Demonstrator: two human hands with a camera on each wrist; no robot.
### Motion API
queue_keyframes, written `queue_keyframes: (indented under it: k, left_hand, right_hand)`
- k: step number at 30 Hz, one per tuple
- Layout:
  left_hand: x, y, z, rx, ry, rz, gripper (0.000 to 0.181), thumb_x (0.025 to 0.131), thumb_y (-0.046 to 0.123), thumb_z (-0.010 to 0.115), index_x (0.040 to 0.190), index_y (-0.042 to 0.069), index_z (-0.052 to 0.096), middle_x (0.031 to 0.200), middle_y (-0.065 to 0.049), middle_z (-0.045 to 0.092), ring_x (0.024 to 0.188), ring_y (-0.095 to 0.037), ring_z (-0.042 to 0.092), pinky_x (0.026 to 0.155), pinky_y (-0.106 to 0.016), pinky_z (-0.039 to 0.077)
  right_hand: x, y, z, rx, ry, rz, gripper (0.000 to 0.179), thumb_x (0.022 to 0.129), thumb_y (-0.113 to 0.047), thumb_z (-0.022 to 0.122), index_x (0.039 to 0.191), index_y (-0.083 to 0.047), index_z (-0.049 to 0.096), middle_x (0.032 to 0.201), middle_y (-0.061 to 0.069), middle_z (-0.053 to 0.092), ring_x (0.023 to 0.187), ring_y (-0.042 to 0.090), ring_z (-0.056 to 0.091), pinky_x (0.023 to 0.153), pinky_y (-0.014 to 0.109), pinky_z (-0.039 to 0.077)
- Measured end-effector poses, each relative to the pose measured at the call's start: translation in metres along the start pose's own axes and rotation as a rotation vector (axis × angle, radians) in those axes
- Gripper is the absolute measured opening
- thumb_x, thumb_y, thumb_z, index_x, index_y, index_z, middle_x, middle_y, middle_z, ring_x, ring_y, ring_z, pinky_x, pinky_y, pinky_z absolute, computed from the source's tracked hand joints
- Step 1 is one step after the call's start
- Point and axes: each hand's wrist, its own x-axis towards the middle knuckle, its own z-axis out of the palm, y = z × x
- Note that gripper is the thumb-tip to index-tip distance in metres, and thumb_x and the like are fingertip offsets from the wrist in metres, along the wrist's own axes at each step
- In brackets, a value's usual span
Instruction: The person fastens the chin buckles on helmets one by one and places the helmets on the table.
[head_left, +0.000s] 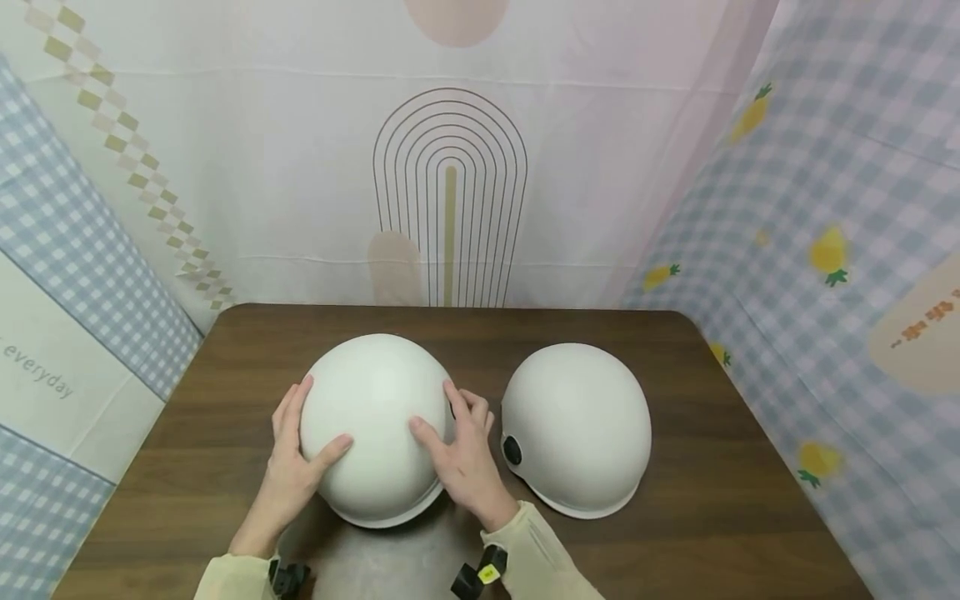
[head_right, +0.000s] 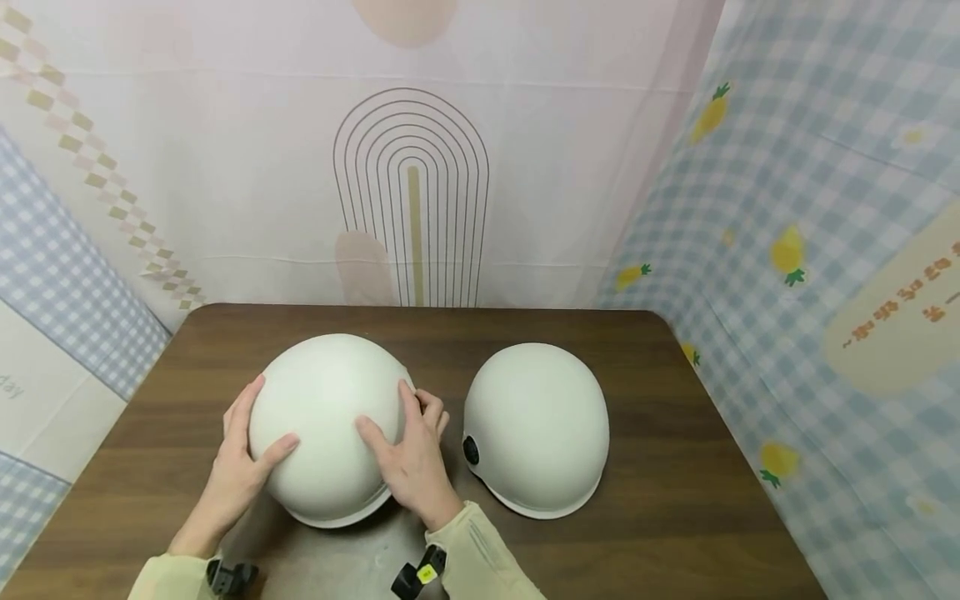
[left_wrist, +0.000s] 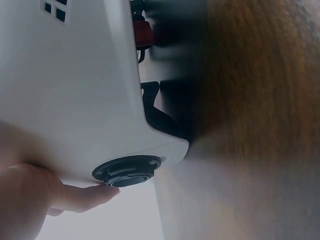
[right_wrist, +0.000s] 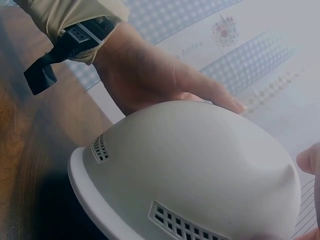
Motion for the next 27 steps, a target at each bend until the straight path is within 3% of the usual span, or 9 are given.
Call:
queue_keyframes:
  k: [12, 21, 27]
  left_hand:
    - [0.0009, -0.0013, -0.0017, -0.021, 0.021, 0.012, 0.095, 0.085, 0.02, 0.073, 0.156, 0.033, 0.013, 0.159, -0.01, 0.004, 0.135, -0.047, 0.024, 0.094, -0.073, 0.028]
    - [-0.0001, 0.0026, 0.0, -0.035, 0.01, -0.007, 0.09, 0.088, 0.023, 0.07, 0.154, 0.042, 0.012, 0.158, -0.006, 0.006, 0.133, -0.043, 0.026, 0.093, -0.071, 0.029]
    - [-0.001, 0.0034, -0.0003, -0.065, 0.013, -0.004, 0.09, 0.088, 0.019, 0.069, 0.155, 0.038, 0.013, 0.156, -0.008, 0.009, 0.133, -0.042, 0.025, 0.095, -0.07, 0.027]
  right_hand:
    - [0.001, -0.0057, -0.0013, -0.015, 0.0, -0.026, 0.077, 0.088, -0.06, 0.06, 0.15, -0.019, 0.038, 0.143, 0.013, 0.028, 0.126, 0.029, 0.024, 0.1, 0.057, 0.033]
    - [-0.0006, -0.0089, -0.0041, 0.02, 0.008, -0.009, 0.076, 0.087, -0.057, 0.063, 0.15, -0.022, 0.038, 0.144, 0.01, 0.027, 0.127, 0.027, 0.022, 0.099, 0.058, 0.034]
    - [-0.0017, -0.0102, -0.0046, 0.009, 0.013, -0.02, 0.077, 0.087, -0.057, 0.064, 0.15, -0.022, 0.038, 0.144, 0.01, 0.027, 0.126, 0.026, 0.023, 0.098, 0.057, 0.034]
